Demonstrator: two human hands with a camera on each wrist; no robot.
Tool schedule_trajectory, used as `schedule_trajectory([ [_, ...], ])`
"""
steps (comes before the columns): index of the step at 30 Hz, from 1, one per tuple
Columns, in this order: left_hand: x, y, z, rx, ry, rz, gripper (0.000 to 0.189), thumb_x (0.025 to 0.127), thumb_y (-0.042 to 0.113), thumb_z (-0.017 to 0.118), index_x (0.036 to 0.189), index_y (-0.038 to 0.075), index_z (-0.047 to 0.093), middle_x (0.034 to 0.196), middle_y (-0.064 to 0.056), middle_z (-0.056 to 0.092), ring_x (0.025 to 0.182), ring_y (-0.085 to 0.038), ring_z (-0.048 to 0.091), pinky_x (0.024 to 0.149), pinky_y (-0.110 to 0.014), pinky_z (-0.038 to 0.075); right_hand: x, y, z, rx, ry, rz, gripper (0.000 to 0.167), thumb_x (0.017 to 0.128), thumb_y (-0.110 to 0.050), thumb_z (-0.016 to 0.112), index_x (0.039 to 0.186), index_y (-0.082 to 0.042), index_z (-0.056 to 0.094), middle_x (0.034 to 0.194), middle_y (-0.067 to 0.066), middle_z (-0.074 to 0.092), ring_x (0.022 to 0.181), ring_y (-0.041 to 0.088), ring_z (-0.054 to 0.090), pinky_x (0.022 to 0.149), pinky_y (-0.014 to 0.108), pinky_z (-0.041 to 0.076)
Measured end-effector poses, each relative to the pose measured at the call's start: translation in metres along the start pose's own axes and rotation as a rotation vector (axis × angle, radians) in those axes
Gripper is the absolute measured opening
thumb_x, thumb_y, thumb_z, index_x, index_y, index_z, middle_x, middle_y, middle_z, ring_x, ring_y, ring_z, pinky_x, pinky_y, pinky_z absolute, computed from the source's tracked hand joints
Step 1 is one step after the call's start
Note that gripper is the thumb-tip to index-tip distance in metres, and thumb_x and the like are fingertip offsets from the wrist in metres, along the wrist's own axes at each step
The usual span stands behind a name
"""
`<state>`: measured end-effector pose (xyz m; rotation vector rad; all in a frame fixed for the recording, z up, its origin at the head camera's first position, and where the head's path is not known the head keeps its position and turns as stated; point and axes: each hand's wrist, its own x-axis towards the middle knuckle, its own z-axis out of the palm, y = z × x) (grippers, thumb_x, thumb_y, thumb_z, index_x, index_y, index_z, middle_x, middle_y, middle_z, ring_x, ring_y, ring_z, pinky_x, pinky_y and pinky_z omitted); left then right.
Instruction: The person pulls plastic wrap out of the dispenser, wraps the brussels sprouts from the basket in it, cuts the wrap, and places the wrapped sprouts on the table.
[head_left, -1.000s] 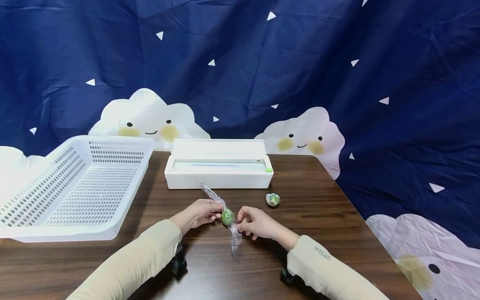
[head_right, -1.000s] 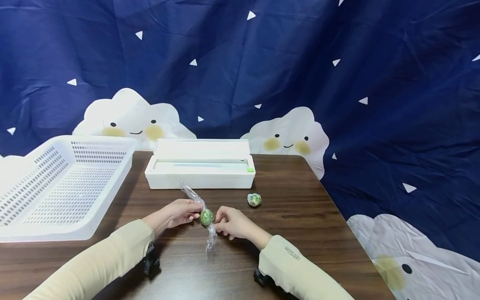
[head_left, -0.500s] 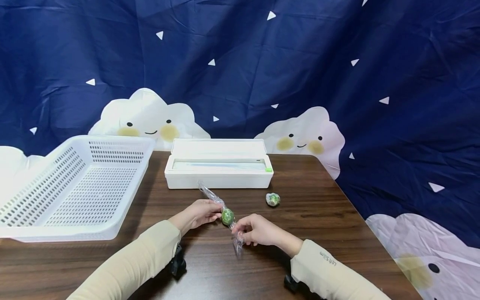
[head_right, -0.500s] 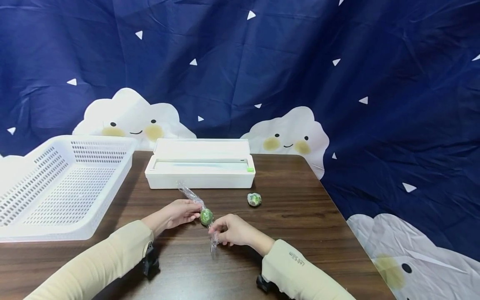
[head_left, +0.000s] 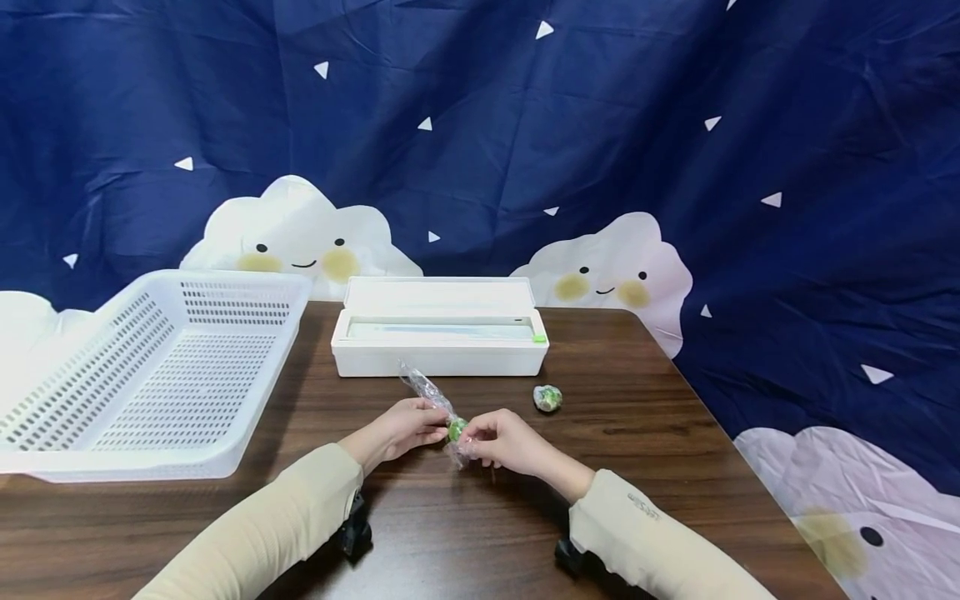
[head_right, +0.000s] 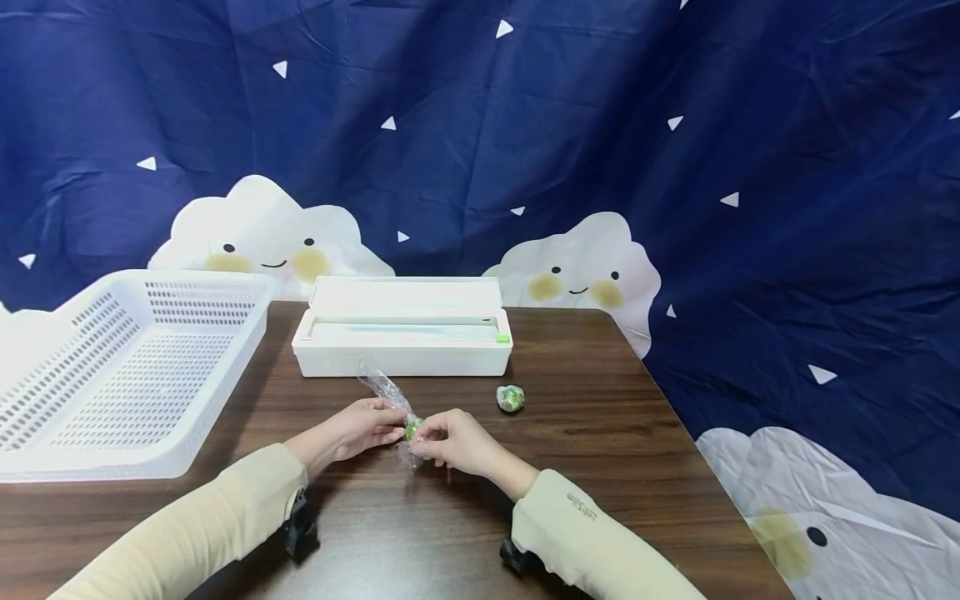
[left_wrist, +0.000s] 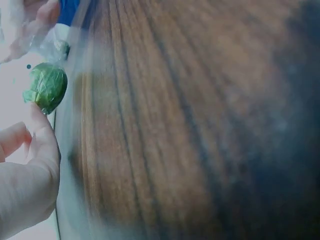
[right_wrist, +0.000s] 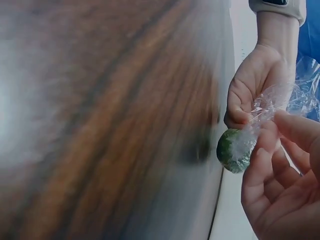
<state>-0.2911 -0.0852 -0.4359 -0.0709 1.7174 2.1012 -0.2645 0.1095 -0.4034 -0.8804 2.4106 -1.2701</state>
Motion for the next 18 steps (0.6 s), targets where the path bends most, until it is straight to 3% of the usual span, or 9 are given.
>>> schedule_trajectory([
  [6,-0.004,0.001,0.002,0.015,-0.010,0.024,0.006,0.093,-0.003,0.048,0.095,-0.008,0.050,0.081,-0.011,0.060,0.069,-0.012,0.060,0.069,-0.023,0.051,0.012,0.001,0.002,0.046,0.044,-0.014,0.007,0.086,-0.007,0.064,0.086,0.000,0.067,0.071,0.003,0.057,0.052,0.014,0.050,0.045,0.028,0.044],
  [9,-0.006,0.001,0.003,0.027,-0.011,0.043,0.005,0.092,-0.003,0.048,0.093,-0.007,0.049,0.084,-0.011,0.058,0.070,-0.013,0.058,0.071,-0.024,0.050,0.011,-0.013,0.001,0.075,0.079,-0.022,0.008,0.086,-0.001,0.062,0.087,0.006,0.065,0.077,0.003,0.055,0.053,0.015,0.050,0.046,0.029,0.045],
  [18,-0.004,-0.003,0.002,0.024,-0.014,0.069,0.003,0.092,-0.005,0.047,0.090,-0.004,0.048,0.083,-0.009,0.055,0.071,-0.011,0.057,0.071,-0.024,0.049,0.025,0.002,0.007,0.218,0.170,0.093,0.012,0.084,-0.008,0.066,0.090,0.002,0.066,0.086,0.006,0.052,0.048,0.009,0.049,0.044,0.022,0.043],
])
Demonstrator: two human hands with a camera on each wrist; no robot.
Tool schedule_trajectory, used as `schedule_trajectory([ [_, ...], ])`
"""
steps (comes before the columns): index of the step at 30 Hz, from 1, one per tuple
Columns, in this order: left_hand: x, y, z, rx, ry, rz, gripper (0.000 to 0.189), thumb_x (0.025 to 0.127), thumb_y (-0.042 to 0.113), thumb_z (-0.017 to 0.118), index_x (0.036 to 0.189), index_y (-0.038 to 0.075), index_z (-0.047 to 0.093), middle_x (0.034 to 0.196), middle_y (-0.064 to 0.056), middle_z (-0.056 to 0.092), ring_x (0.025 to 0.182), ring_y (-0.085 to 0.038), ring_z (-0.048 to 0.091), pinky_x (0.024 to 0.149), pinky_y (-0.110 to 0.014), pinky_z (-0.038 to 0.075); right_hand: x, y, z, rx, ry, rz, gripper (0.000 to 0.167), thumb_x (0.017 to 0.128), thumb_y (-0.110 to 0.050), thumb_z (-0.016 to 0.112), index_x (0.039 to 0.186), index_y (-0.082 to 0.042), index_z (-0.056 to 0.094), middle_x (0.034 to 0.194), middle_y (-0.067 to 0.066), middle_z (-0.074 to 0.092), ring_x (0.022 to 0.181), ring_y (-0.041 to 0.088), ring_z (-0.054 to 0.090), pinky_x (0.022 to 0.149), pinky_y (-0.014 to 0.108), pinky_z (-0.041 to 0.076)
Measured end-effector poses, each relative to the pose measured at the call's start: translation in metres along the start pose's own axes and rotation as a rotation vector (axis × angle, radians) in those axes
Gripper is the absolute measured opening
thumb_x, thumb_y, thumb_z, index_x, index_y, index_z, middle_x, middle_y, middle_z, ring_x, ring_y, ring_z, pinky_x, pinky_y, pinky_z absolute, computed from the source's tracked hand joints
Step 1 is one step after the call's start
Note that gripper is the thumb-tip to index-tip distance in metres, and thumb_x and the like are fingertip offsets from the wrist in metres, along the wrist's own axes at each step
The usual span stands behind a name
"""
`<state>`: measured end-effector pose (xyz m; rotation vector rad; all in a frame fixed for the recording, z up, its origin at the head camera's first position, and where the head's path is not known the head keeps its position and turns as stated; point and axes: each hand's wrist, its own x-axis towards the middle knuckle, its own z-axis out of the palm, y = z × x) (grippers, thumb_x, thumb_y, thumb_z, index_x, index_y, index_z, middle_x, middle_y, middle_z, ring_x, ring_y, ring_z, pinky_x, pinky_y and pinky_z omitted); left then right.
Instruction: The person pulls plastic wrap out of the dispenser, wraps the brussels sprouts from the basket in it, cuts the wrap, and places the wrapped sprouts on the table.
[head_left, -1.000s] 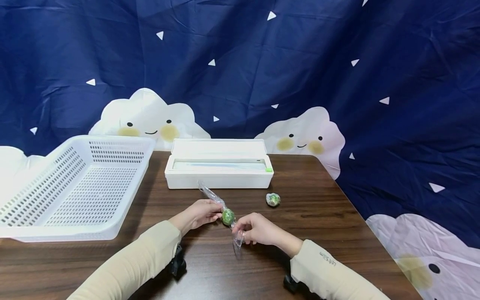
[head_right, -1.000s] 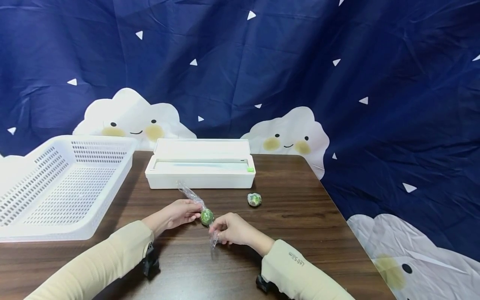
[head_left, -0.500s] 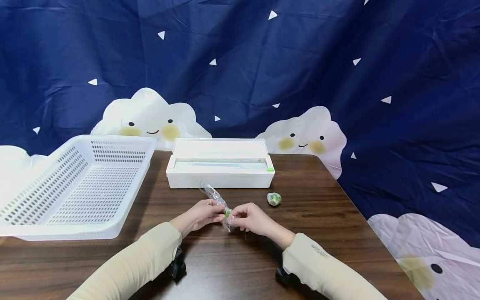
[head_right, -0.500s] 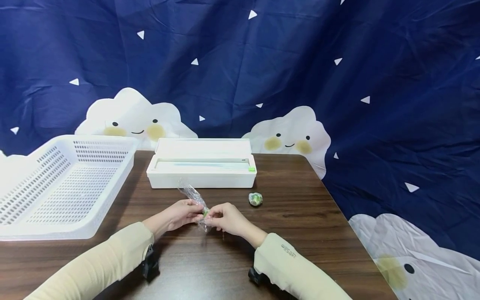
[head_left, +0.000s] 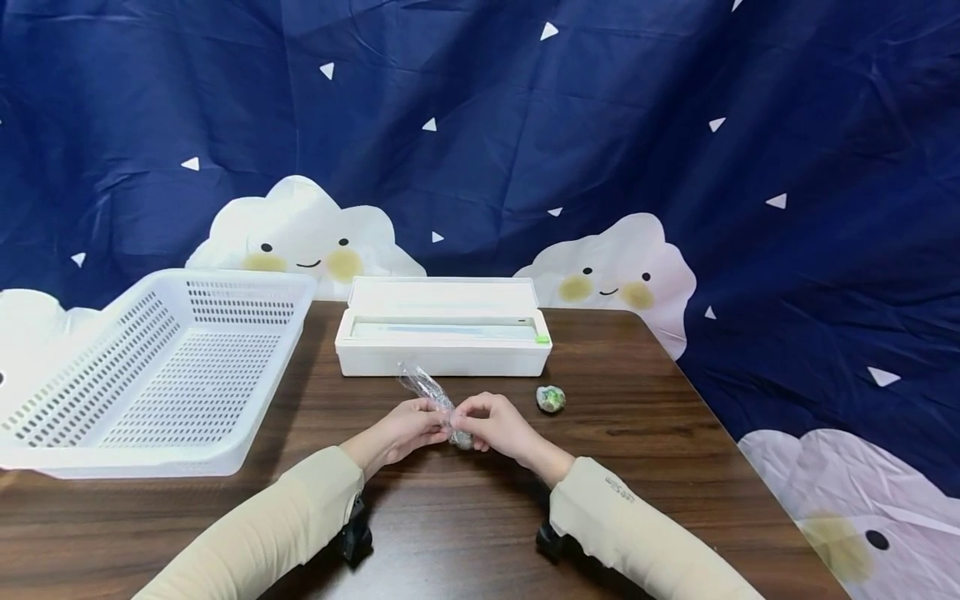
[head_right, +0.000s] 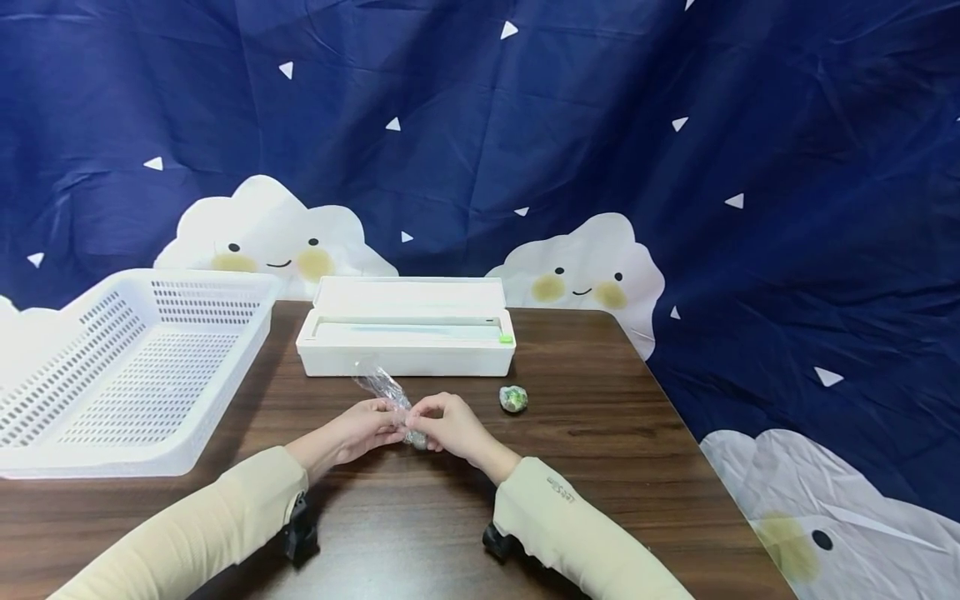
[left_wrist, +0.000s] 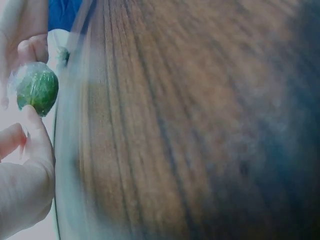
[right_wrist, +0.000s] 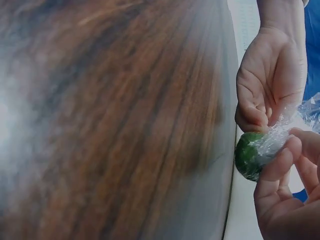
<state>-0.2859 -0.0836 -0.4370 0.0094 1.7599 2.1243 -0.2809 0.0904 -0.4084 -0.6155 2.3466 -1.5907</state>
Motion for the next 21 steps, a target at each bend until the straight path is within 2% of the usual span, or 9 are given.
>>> schedule_trajectory([
  [3,-0.0007,-0.0001,-0.0008,-0.020,-0.010,0.009,0.002,0.093,-0.003,0.048,0.092,-0.005,0.048,0.080,-0.007,0.055,0.068,-0.010,0.057,0.069,-0.022,0.049,0.0017,-0.0012,0.0000,0.058,-0.006,0.039,0.014,0.085,-0.005,0.064,0.093,0.007,0.064,0.075,0.006,0.054,0.044,0.009,0.046,0.041,0.021,0.040],
  [7,-0.0026,0.0003,-0.0019,-0.047,-0.028,0.010,0.004,0.093,-0.002,0.048,0.095,-0.004,0.047,0.078,-0.006,0.056,0.066,-0.009,0.057,0.067,-0.021,0.049,0.0035,0.0000,-0.0003,0.071,0.001,0.076,0.016,0.086,-0.007,0.063,0.095,0.006,0.063,0.057,0.004,0.051,0.039,0.008,0.042,0.038,0.021,0.037],
  [10,-0.0043,-0.0001,-0.0027,-0.052,-0.030,0.002,0.004,0.092,-0.003,0.047,0.096,-0.004,0.046,0.078,-0.006,0.056,0.066,-0.009,0.057,0.066,-0.021,0.048,0.0045,0.0011,0.0008,0.061,0.017,0.095,0.018,0.085,-0.011,0.065,0.097,0.003,0.060,0.064,0.002,0.053,0.038,0.008,0.043,0.037,0.021,0.036],
  [15,-0.0060,-0.0001,-0.0040,-0.054,-0.022,0.003,0.003,0.092,-0.003,0.047,0.095,-0.003,0.049,0.079,-0.006,0.056,0.066,-0.010,0.056,0.067,-0.022,0.048,0.0061,0.0041,0.0030,0.090,-0.004,0.156,0.030,0.086,-0.014,0.064,0.104,0.000,0.044,0.087,0.009,0.056,0.040,0.011,0.049,0.036,0.022,0.040],
  [18,-0.0062,0.0002,-0.0048,-0.060,-0.029,0.006,0.002,0.093,-0.001,0.048,0.094,-0.001,0.050,0.081,-0.005,0.055,0.068,-0.009,0.056,0.068,-0.022,0.048,0.0060,0.0057,0.0029,0.115,-0.026,0.214,0.035,0.088,-0.019,0.063,0.108,0.001,0.043,0.087,0.011,0.056,0.044,0.013,0.053,0.039,0.023,0.044],
  [21,-0.0066,0.0005,-0.0057,-0.067,-0.048,0.012,0.004,0.094,0.000,0.047,0.096,-0.001,0.049,0.084,-0.005,0.056,0.070,-0.010,0.056,0.070,-0.022,0.048,0.0057,0.0066,0.0021,0.143,-0.044,0.257,0.036,0.088,-0.022,0.062,0.108,0.004,0.047,0.076,0.010,0.056,0.047,0.014,0.056,0.043,0.024,0.047],
])
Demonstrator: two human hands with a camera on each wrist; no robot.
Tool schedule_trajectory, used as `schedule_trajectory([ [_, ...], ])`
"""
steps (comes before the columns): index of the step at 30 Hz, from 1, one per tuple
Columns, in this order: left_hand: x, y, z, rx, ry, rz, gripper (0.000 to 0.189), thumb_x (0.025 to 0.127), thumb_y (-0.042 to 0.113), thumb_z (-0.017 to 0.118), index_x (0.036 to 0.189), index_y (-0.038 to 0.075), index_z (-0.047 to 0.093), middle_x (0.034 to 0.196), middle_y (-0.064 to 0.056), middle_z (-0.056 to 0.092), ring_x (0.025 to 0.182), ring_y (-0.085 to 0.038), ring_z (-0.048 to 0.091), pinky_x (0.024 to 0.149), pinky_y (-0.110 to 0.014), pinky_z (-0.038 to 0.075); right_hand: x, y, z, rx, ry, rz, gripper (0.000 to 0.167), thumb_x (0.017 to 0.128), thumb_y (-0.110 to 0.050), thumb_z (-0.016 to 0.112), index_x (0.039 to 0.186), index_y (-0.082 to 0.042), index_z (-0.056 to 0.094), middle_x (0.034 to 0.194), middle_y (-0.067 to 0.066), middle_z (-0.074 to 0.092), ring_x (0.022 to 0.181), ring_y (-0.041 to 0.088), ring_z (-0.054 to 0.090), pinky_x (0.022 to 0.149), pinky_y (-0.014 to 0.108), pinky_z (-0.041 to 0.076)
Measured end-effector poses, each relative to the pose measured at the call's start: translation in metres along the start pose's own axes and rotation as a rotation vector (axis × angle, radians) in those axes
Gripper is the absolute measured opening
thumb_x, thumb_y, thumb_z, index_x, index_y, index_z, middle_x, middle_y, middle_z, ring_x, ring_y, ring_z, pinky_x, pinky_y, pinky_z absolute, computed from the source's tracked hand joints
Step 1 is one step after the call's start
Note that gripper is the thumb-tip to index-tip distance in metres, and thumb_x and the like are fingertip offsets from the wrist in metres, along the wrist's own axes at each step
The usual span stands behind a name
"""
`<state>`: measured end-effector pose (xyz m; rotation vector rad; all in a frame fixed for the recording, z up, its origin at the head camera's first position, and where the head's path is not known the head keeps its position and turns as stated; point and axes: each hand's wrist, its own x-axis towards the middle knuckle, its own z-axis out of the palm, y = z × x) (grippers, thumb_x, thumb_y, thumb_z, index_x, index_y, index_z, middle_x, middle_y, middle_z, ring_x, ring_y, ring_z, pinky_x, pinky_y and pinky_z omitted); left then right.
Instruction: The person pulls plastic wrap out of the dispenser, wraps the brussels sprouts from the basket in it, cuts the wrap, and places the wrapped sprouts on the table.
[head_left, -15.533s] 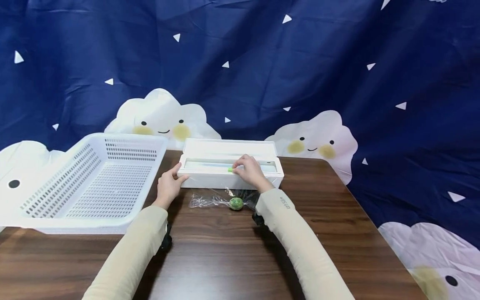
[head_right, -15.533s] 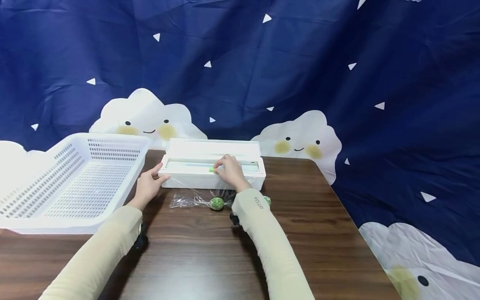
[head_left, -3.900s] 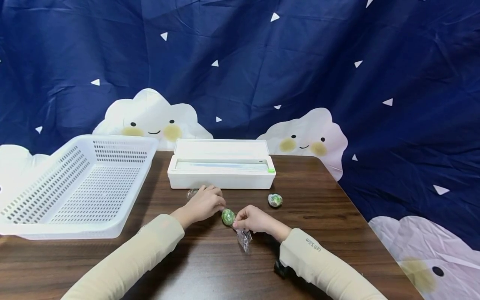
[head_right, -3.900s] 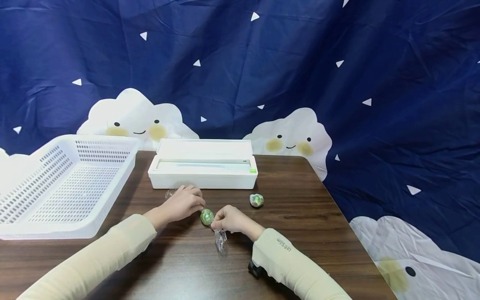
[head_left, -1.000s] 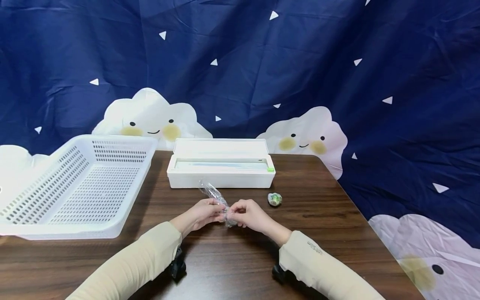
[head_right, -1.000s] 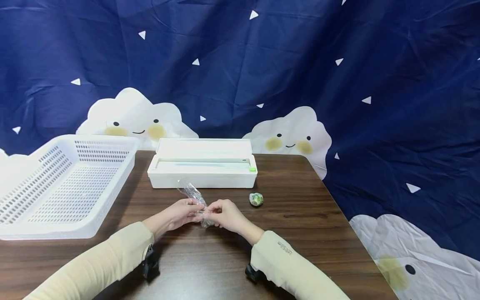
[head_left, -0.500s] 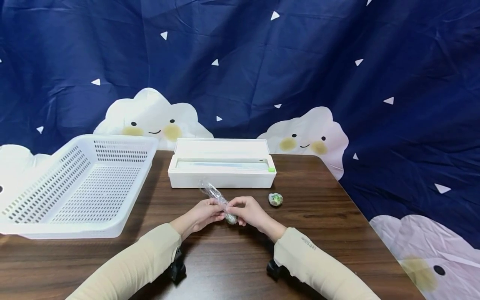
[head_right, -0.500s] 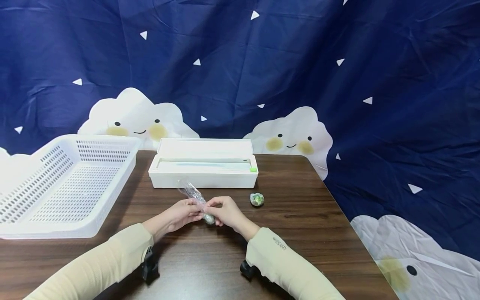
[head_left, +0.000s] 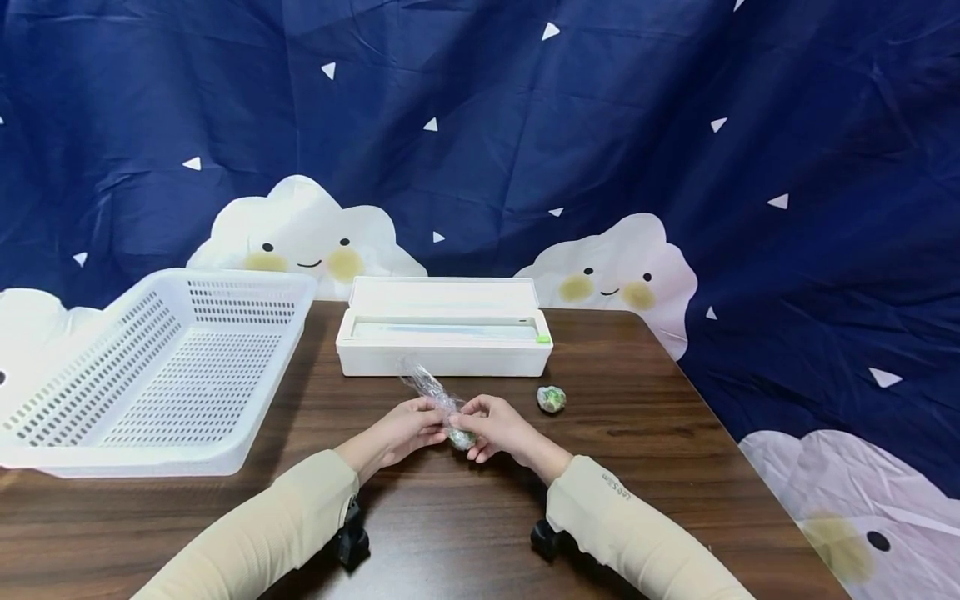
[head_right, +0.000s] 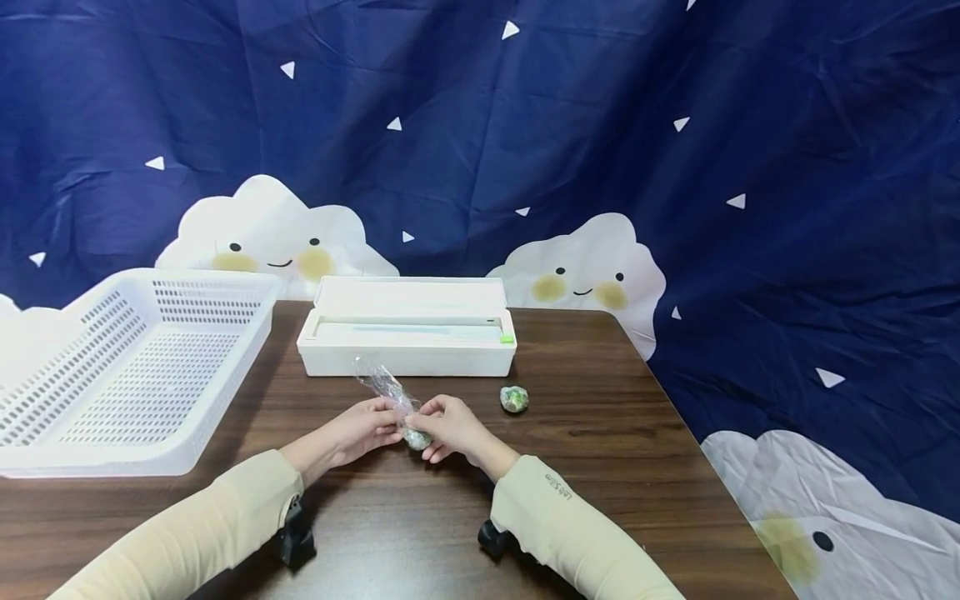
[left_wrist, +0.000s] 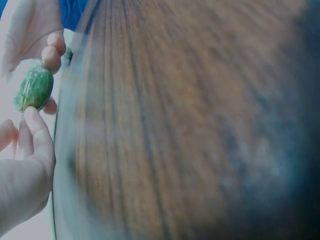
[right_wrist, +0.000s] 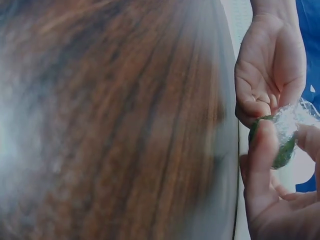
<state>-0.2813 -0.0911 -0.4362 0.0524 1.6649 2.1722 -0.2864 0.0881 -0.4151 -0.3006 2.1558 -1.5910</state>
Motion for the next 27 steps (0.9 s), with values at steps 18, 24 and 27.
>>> schedule_trajectory([
  [18,-0.003,-0.001,-0.004,0.101,-0.129,0.029,0.059,0.090,0.010,0.057,0.132,-0.019,0.026,0.118,-0.023,0.051,0.100,-0.022,0.054,0.095,-0.037,0.038,0.001,0.006,-0.009,0.081,-0.083,0.009,0.027,0.093,-0.018,0.056,0.103,0.008,0.051,0.074,0.009,0.055,0.053,0.014,0.058,0.053,0.027,0.051],
  [24,0.001,-0.004,-0.006,0.106,-0.060,0.064,0.039,0.090,0.009,0.057,0.120,-0.015,0.046,0.093,-0.006,0.060,0.082,-0.012,0.057,0.082,-0.029,0.046,0.002,0.008,-0.013,0.138,-0.172,-0.019,0.037,0.093,-0.015,0.056,0.117,0.012,0.045,0.091,0.015,0.057,0.068,0.020,0.061,0.065,0.034,0.053],
  [27,0.002,-0.004,-0.006,0.102,-0.043,0.066,0.032,0.090,0.008,0.058,0.114,-0.012,0.050,0.088,-0.004,0.060,0.079,-0.012,0.058,0.079,-0.027,0.047,0.002,0.009,-0.013,0.124,-0.213,-0.060,0.047,0.085,0.000,0.062,0.123,0.012,0.037,0.101,0.018,0.054,0.075,0.023,0.061,0.070,0.038,0.052],
])
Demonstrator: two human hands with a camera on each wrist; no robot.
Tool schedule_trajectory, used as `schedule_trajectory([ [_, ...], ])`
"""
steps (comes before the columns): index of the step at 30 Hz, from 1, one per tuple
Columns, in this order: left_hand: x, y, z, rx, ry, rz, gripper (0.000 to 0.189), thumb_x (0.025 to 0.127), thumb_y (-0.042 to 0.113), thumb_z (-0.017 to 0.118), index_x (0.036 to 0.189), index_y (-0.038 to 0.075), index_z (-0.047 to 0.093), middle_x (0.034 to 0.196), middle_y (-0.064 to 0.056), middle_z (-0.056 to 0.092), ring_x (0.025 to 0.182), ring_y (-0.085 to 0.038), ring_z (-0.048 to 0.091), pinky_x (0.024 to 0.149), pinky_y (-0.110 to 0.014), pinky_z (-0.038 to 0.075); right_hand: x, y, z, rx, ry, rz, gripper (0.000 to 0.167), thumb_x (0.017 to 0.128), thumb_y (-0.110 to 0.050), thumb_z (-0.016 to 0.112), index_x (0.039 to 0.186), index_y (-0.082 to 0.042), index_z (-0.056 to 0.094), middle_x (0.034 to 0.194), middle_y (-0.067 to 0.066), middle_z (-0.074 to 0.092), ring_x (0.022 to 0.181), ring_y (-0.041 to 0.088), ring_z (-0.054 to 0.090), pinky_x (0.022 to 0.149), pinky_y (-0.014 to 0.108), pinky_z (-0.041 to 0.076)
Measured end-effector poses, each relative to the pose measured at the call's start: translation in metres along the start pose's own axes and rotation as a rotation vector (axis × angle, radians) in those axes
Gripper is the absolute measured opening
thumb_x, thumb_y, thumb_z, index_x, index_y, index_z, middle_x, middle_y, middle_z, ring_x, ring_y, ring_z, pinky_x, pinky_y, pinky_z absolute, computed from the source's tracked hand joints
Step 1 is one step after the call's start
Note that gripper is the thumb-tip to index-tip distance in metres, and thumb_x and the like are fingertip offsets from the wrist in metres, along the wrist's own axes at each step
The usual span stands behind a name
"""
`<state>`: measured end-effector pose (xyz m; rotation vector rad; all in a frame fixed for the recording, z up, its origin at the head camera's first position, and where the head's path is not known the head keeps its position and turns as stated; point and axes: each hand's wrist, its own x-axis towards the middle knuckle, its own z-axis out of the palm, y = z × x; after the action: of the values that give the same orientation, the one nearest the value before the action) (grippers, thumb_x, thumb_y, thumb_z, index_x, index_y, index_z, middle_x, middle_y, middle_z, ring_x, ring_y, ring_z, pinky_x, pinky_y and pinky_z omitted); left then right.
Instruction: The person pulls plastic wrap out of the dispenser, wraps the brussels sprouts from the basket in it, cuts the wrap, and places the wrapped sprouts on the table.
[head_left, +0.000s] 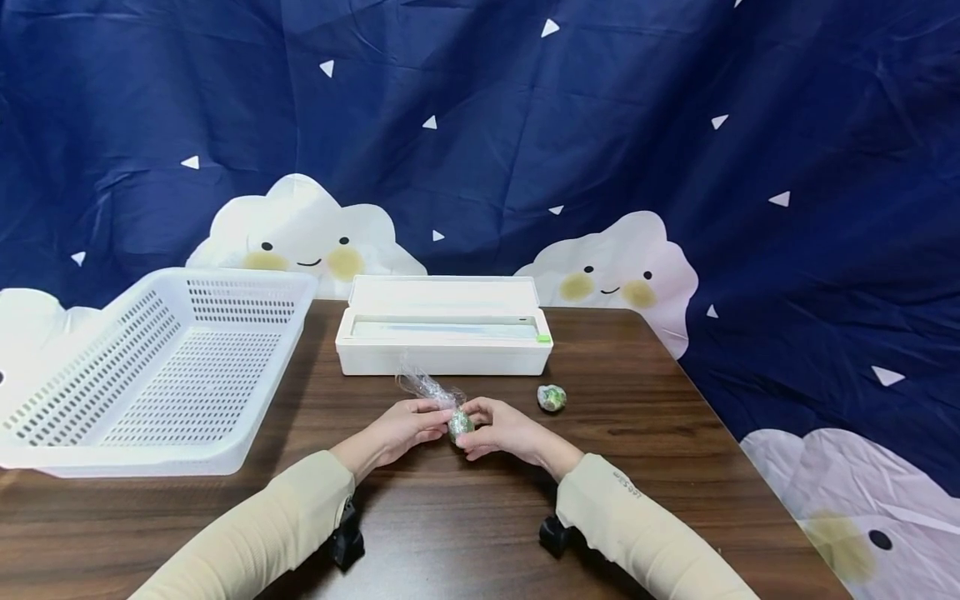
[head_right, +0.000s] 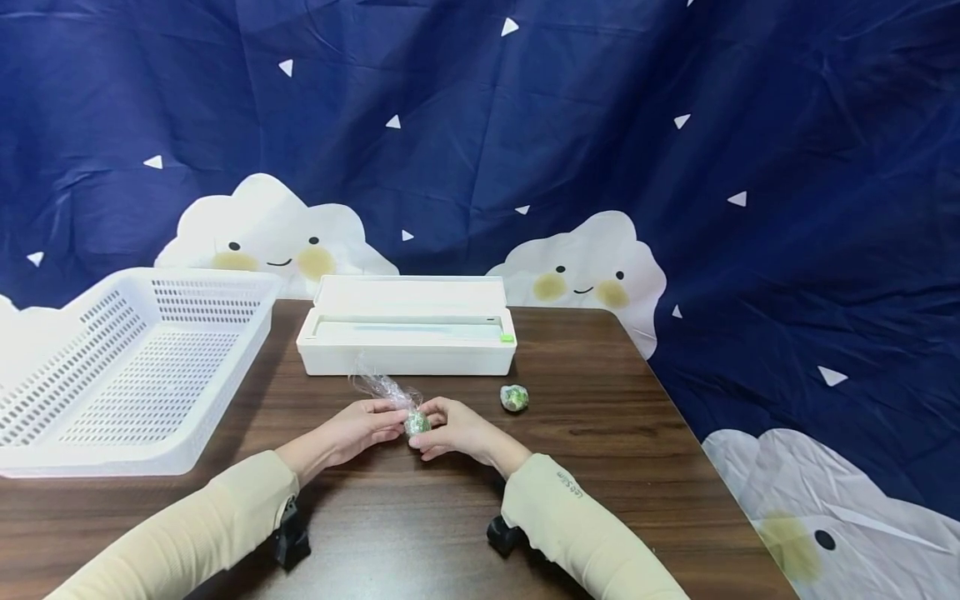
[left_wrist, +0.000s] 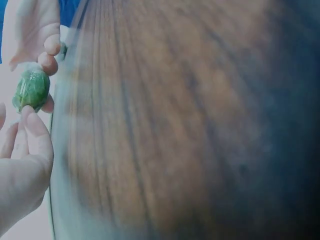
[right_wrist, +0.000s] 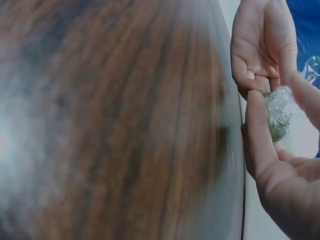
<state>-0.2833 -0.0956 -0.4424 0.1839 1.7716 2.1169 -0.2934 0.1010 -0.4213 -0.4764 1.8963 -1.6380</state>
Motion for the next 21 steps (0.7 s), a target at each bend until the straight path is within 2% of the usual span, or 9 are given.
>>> schedule_trajectory([
  [2,-0.0001,-0.0002,-0.0003,-0.002,0.009,-0.002,0.028,0.089,0.008,0.059,0.110,-0.011,0.053,0.085,-0.003,0.060,0.078,-0.011,0.058,0.077,-0.027,0.048,-0.0004,0.0000,0.0015,-0.021,-0.010,-0.023,0.049,0.082,0.005,0.063,0.121,0.012,0.035,0.102,0.019,0.053,0.075,0.024,0.061,0.071,0.039,0.052],
  [6,-0.0013,-0.0002,0.0010,-0.012,0.035,-0.007,0.021,0.089,0.007,0.060,0.104,-0.008,0.057,0.082,-0.002,0.061,0.076,-0.011,0.058,0.076,-0.026,0.048,-0.0010,-0.0005,0.0051,-0.039,0.014,-0.046,0.041,0.081,0.007,0.062,0.113,0.010,0.037,0.096,0.018,0.053,0.071,0.024,0.061,0.069,0.039,0.053],
  [8,-0.0019,0.0000,0.0018,-0.019,0.046,-0.007,0.017,0.089,0.006,0.060,0.101,-0.006,0.058,0.081,-0.002,0.061,0.075,-0.010,0.058,0.075,-0.025,0.048,-0.0010,-0.0013,0.0064,-0.031,0.028,-0.041,0.037,0.082,0.006,0.061,0.110,0.009,0.037,0.094,0.017,0.053,0.071,0.023,0.060,0.068,0.038,0.053],
  [15,-0.0038,0.0005,0.0034,-0.041,0.060,-0.006,0.023,0.089,0.001,0.058,0.107,-0.012,0.053,0.080,-0.003,0.061,0.073,-0.009,0.058,0.073,-0.023,0.049,-0.0016,-0.0059,0.0091,0.005,0.041,0.002,0.032,0.085,-0.002,0.059,0.107,0.006,0.038,0.094,0.017,0.050,0.070,0.021,0.058,0.067,0.035,0.053],
  [21,-0.0046,0.0025,0.0041,-0.041,0.077,-0.015,0.014,0.088,0.001,0.059,0.098,-0.009,0.061,0.078,-0.003,0.062,0.072,-0.010,0.058,0.074,-0.023,0.049,-0.0016,-0.0050,0.0103,0.035,0.055,-0.004,0.024,0.088,-0.003,0.058,0.103,0.003,0.040,0.094,0.015,0.050,0.068,0.019,0.059,0.063,0.031,0.053],
])
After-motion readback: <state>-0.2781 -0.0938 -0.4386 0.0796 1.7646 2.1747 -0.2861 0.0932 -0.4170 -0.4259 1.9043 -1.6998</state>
